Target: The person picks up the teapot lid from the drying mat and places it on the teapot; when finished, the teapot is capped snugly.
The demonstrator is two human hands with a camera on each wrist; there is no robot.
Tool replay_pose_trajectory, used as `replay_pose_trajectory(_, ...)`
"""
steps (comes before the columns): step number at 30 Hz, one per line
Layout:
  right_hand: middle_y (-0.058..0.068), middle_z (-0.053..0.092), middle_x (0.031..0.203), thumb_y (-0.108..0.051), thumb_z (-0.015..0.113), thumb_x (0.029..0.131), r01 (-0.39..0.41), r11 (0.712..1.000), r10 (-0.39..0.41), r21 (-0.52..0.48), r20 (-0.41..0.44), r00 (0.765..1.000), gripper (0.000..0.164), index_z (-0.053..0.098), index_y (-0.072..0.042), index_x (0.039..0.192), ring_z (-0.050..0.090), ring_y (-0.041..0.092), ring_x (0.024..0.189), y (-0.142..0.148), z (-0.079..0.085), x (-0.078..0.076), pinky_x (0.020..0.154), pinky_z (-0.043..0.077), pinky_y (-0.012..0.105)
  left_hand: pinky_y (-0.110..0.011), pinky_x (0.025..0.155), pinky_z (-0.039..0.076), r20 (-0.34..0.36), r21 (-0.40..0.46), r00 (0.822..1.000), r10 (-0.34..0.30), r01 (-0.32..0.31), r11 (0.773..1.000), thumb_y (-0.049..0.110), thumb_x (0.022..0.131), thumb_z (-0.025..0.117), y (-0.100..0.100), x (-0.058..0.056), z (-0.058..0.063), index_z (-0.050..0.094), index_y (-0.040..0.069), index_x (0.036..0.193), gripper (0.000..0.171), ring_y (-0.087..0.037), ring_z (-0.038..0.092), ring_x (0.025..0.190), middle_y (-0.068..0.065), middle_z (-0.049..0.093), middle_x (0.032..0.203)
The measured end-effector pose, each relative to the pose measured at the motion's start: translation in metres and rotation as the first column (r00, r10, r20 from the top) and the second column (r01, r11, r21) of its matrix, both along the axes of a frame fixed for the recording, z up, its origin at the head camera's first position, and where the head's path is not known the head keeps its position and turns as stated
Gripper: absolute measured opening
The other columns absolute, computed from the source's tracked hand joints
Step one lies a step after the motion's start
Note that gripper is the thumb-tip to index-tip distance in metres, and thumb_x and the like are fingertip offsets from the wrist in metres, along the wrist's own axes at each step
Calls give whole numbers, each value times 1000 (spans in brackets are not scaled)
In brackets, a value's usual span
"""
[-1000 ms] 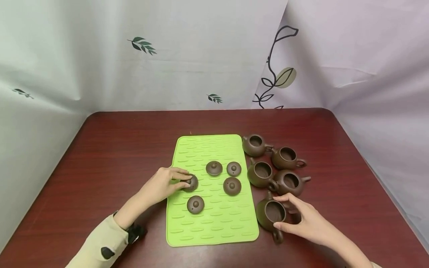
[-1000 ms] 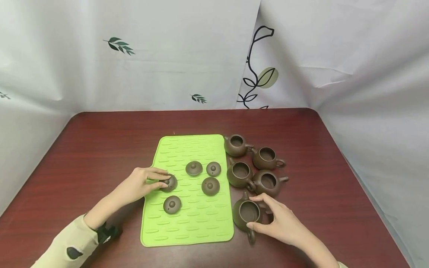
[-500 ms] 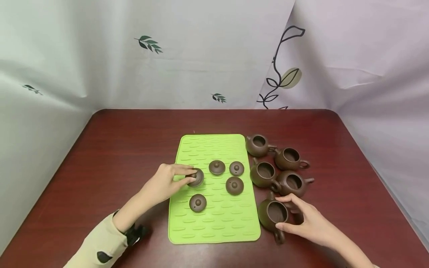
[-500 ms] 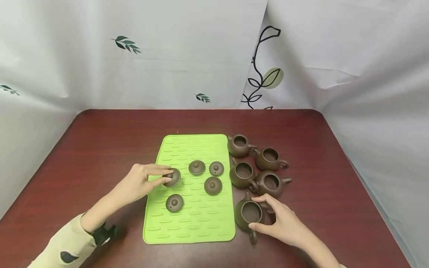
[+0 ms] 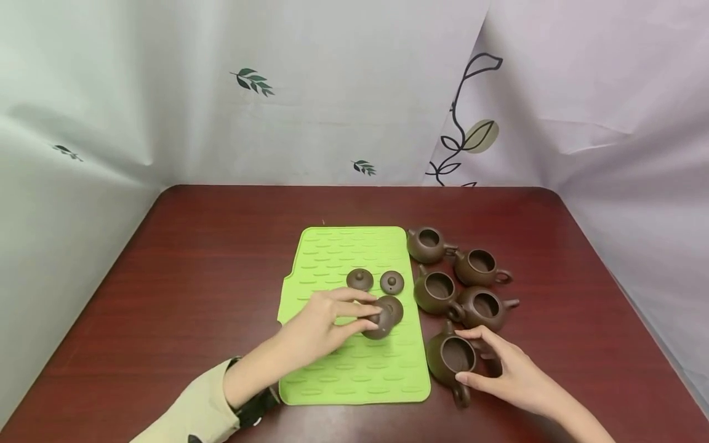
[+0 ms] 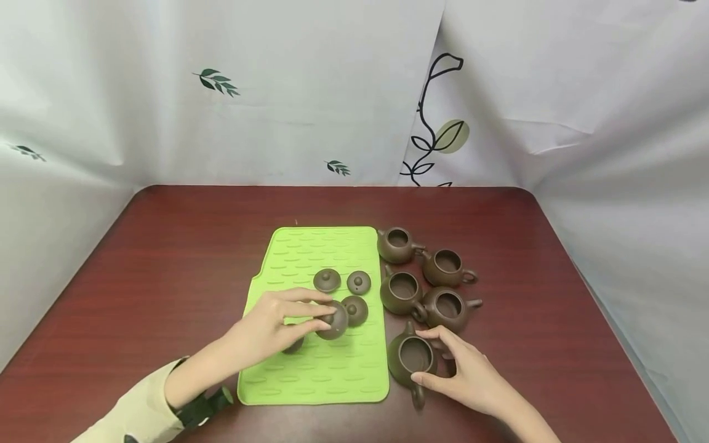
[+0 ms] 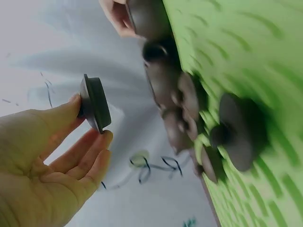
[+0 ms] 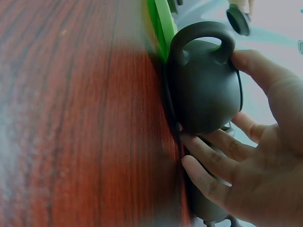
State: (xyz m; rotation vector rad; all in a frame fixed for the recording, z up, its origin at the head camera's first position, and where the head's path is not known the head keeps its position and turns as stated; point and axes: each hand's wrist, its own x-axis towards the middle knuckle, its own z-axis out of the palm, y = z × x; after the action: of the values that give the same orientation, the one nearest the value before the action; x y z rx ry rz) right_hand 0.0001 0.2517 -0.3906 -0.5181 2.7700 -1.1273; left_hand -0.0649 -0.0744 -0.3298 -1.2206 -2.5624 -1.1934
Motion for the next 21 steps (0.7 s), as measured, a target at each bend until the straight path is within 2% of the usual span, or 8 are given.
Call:
replay_pose_trajectory(5, -10, 57, 125, -35, 73, 80, -14, 1000, 14, 14, -1, 1000, 46, 51, -30, 121, 60, 7, 103, 2, 0, 1, 80, 51, 26, -10, 81, 46, -47, -8, 995, -83, 83, 997, 23, 85, 68, 29, 5, -1, 73, 13, 105, 23, -7, 62, 101, -2, 65, 113)
replay_pose_trajectory(8, -8, 57, 126, -35, 72, 81, -18, 1000, 17, 11, 18, 1000, 46, 51, -31, 122, 60, 7, 104, 2, 0, 1, 79, 51, 26, -9, 85, 43, -73, -70, 989, -125, 120, 990, 26, 88, 66, 47, 6, -2, 72, 15, 108, 23, -7, 59, 104, 0, 65, 114)
replay_pose_trajectory(11, -8, 56, 127, -36, 72, 81, -11, 1000, 11, 15, 19, 1000, 46, 51, -30, 122, 60, 8, 104, 2, 0, 0, 79, 51, 27, -8, 85, 42, -70, -149, 984, -165, 154, 977, 28, 90, 63, 63, 7, -2, 71, 17, 109, 24, -7, 58, 105, 1, 64, 115)
replay_pose_trajectory(17, -8, 57, 124, -38, 73, 79, 20, 999, -20, 32, 0, 1000, 48, 51, -32, 121, 61, 7, 99, 0, -1, 2, 76, 52, 27, -12, 90, 43, -131, -282, 968, -215, 171, 944, 33, 92, 58, 83, 6, -5, 70, 20, 113, 27, -8, 56, 110, 2, 62, 119)
replay_pose_trajectory(19, -5, 57, 124, -36, 73, 80, 21, 1000, -21, -8, 31, 999, 48, 51, -30, 122, 60, 5, 100, -1, 0, 2, 74, 53, 27, -14, 92, 42, -133, -306, 966, -223, 174, 936, 33, 92, 58, 88, 5, -6, 69, 20, 113, 27, -9, 56, 111, 2, 62, 120)
replay_pose_trajectory(21, 2, 57, 124, -31, 73, 81, 12, 997, -5, -71, 88, 996, 48, 50, -25, 123, 62, 4, 94, -1, 1, 3, 69, 53, 26, -14, 93, 41, -122, -322, 966, -229, 180, 930, 33, 93, 58, 92, 5, -7, 69, 21, 114, 27, -8, 55, 112, 2, 61, 120)
